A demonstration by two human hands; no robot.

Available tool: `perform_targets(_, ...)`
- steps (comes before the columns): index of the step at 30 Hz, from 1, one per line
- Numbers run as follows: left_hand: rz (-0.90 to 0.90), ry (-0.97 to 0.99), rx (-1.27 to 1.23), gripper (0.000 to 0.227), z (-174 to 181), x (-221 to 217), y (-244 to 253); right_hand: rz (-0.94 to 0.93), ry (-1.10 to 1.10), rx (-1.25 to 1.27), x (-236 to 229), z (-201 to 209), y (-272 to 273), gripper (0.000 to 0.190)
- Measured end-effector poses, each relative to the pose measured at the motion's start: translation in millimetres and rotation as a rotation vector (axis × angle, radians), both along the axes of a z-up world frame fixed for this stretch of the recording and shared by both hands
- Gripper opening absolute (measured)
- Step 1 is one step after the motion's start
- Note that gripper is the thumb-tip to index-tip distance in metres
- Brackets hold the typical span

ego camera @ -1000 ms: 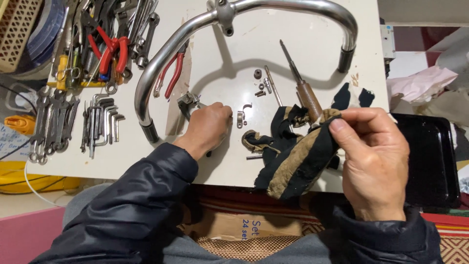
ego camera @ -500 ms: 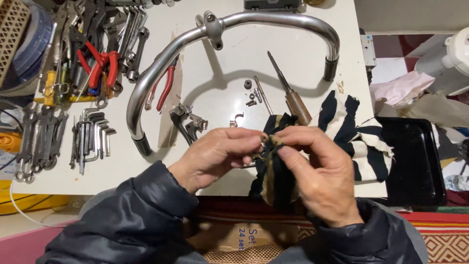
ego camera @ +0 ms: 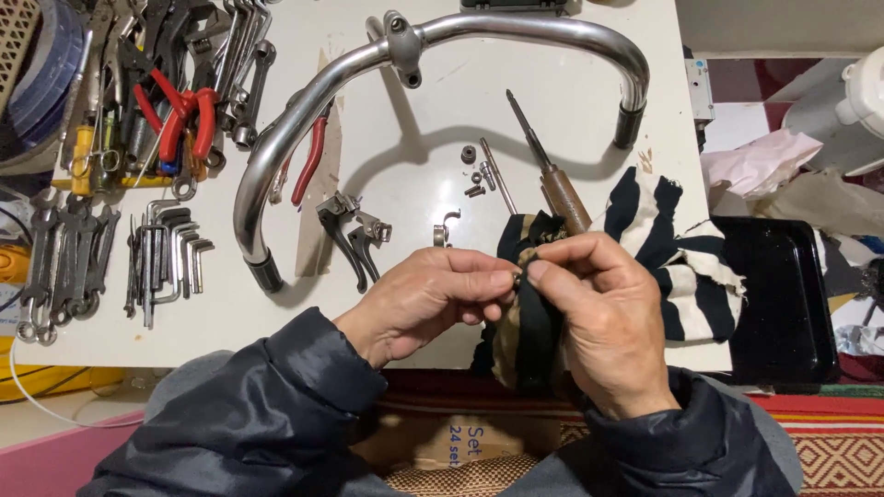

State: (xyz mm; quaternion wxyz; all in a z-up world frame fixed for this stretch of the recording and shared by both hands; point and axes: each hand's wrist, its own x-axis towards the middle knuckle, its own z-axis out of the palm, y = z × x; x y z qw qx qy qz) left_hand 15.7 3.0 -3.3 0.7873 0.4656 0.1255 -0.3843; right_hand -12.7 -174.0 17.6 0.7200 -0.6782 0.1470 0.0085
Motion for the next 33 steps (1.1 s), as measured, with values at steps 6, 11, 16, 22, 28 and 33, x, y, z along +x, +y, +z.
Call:
perform_targets(6, 0.041, 0.021, -0.023, 0.021, -5.8, 0.7, 0.6, 0.221, -0.299, -0.256, -9.1, 11.3, -8.5, 0.011)
perform_targets(11, 0.073, -0.010, 0.028, 0.022, -0.5, -6.0, -5.0, 0.200, -0.281, -0.336, -8.4, 11.0, -4.3, 0.004)
perform_targets(16, 0.067, -0.055, 0.072, 0.020, 6.6, -9.5, -7.6, 0.043, 0.098, -0.166, 1.2, 4.4, -5.4, 0.004)
perform_targets(22, 0.122, -0.038, 0.033, 0.023, 4.8, -6.8, -1.9, 0.100, -0.125, -0.312, -7.7, 10.4, -5.2, 0.008)
perform_targets(28, 0.105, -0.097, 0.081, 0.019, 5.5, -15.8, -5.6, 0.150, -0.175, -0.432, -7.2, 8.7, 2.6, 0.003)
perform_targets(33, 0.118, -0.059, 0.002, 0.016, 10.4, -15.1, -7.3, 0.067, -0.070, -0.193, -2.8, 0.2, -4.7, 0.007)
